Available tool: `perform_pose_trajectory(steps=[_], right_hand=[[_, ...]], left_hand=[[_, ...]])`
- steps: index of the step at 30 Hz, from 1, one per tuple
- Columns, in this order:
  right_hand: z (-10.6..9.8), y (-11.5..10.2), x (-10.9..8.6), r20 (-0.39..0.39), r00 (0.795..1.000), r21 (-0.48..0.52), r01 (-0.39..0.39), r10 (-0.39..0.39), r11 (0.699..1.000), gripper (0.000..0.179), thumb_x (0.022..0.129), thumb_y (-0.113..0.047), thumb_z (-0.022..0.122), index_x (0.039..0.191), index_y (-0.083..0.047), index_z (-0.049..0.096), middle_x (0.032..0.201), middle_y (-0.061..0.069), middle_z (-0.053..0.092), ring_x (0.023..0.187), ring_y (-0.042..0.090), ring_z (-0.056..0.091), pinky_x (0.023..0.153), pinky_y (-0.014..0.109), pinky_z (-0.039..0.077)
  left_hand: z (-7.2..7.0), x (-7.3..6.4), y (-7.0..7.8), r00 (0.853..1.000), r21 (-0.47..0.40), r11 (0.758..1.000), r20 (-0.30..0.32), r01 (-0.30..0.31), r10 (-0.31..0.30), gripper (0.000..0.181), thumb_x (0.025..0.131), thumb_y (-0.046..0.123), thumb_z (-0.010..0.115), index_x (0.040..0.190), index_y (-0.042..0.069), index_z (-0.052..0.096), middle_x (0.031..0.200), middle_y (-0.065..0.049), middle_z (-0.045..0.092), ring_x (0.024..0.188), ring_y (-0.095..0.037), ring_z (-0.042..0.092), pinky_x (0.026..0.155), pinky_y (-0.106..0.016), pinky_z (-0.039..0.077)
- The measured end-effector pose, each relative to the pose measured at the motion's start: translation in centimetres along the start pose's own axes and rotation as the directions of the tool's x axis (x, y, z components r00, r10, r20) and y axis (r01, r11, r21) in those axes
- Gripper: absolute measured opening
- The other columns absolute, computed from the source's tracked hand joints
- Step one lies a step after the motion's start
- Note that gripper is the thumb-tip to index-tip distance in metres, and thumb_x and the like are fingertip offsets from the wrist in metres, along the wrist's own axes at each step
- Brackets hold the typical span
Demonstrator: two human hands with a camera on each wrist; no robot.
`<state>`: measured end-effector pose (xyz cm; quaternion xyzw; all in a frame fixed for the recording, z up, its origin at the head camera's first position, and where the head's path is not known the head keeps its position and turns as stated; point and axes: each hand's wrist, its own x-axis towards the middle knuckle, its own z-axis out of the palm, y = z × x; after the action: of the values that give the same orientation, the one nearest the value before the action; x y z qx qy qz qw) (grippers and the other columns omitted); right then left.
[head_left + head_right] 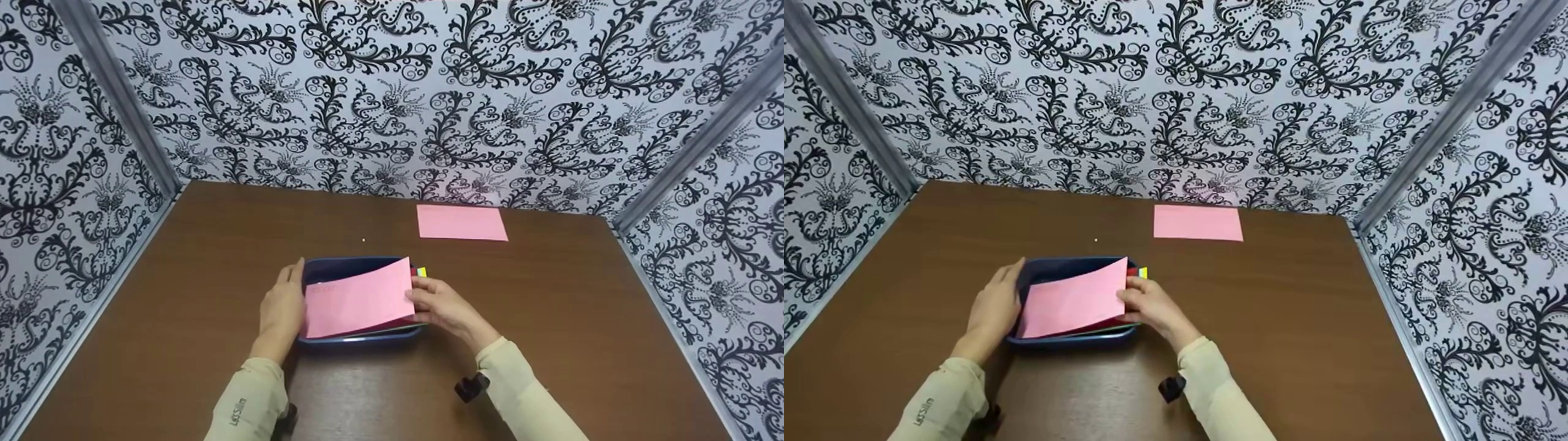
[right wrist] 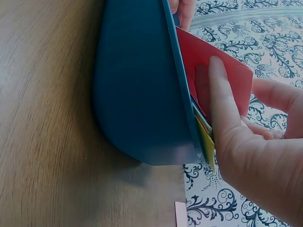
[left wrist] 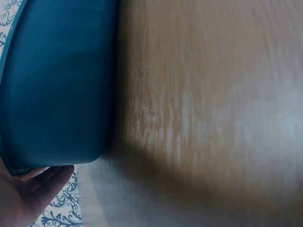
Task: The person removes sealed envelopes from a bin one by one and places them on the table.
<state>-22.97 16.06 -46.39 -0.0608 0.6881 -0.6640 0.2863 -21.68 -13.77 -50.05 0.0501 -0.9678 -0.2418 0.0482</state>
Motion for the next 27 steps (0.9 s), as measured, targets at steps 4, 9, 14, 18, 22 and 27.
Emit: perform_pose_trajectory(steps=[4,9,14,18,22,27], right_hand=[[-0.03,0.13,0.1,0.003,1.0,0.001,0.003,-0.003,1.0,0.059,0.101,-0.014,0.054,0.15,0.008,0.031,0.127,0.021,0.06,0.103,0.022,0.069,0.092,0.036,0.059],[-0.01,0.16,0.14,0.01,1.0,0.006,0.009,-0.009,1.0,0.056,0.101,-0.011,0.053,0.149,0.008,0.032,0.125,0.02,0.061,0.102,0.021,0.069,0.091,0.036,0.059],[0.01,0.15,0.09,0.011,1.0,0.011,0.016,-0.016,1.0,0.054,0.101,-0.009,0.051,0.148,0.009,0.034,0.123,0.019,0.062,0.101,0.021,0.069,0.09,0.037,0.059],[0.01,0.19,0.06,0.011,1.0,0.013,0.026,-0.026,1.0,0.053,0.101,-0.008,0.051,0.148,0.01,0.034,0.125,0.021,0.061,0.102,0.021,0.069,0.09,0.037,0.059],[0.04,0.18,-0.01,0.004,0.999,0.014,0.033,-0.033,0.999,0.053,0.101,-0.006,0.05,0.148,0.01,0.032,0.127,0.023,0.06,0.102,0.022,0.07,0.09,0.038,0.059],[0.01,0.16,-0.11,-0.012,0.999,0.016,0.037,-0.037,0.999,0.051,0.101,-0.005,0.049,0.148,0.009,0.034,0.127,0.023,0.06,0.102,0.023,0.07,0.089,0.039,0.06]], left_hand=[[0.01,0.03,0.02,1.0,0.004,1.0,-0.002,-0.001,0.001,0.057,0.1,-0.001,0.04,0.155,0.011,0.035,0.149,-0.022,0.046,0.104,-0.048,0.066,0.09,-0.058,0.055],[0.04,0.04,0.01,1.0,0.003,1.0,-0.003,0.0,0.0,0.056,0.1,-0.001,0.04,0.155,0.011,0.035,0.149,-0.022,0.046,0.106,-0.048,0.066,0.092,-0.058,0.054],[0.05,0.04,-0.02,1.0,0.001,1.0,-0.004,-0.005,0.005,0.057,0.1,0.0,0.041,0.155,0.01,0.035,0.149,-0.023,0.046,0.105,-0.048,0.066,0.092,-0.059,0.054],[0.03,0.03,-0.05,1.0,-0.001,1.0,-0.007,-0.011,0.011,0.058,0.099,-0.001,0.043,0.155,0.01,0.035,0.148,-0.023,0.046,0.103,-0.047,0.066,0.092,-0.058,0.054],[0.05,0.05,-0.07,1.0,-0.004,1.0,-0.019,-0.022,0.022,0.058,0.098,-0.001,0.044,0.154,0.009,0.036,0.147,-0.022,0.047,0.101,-0.047,0.067,0.088,-0.058,0.055],[0.02,0.04,-0.09,1.0,-0.006,1.0,-0.017,-0.023,0.023,0.058,0.098,-0.001,0.044,0.154,0.008,0.036,0.146,-0.023,0.047,0.102,-0.048,0.066,0.089,-0.058,0.055]])
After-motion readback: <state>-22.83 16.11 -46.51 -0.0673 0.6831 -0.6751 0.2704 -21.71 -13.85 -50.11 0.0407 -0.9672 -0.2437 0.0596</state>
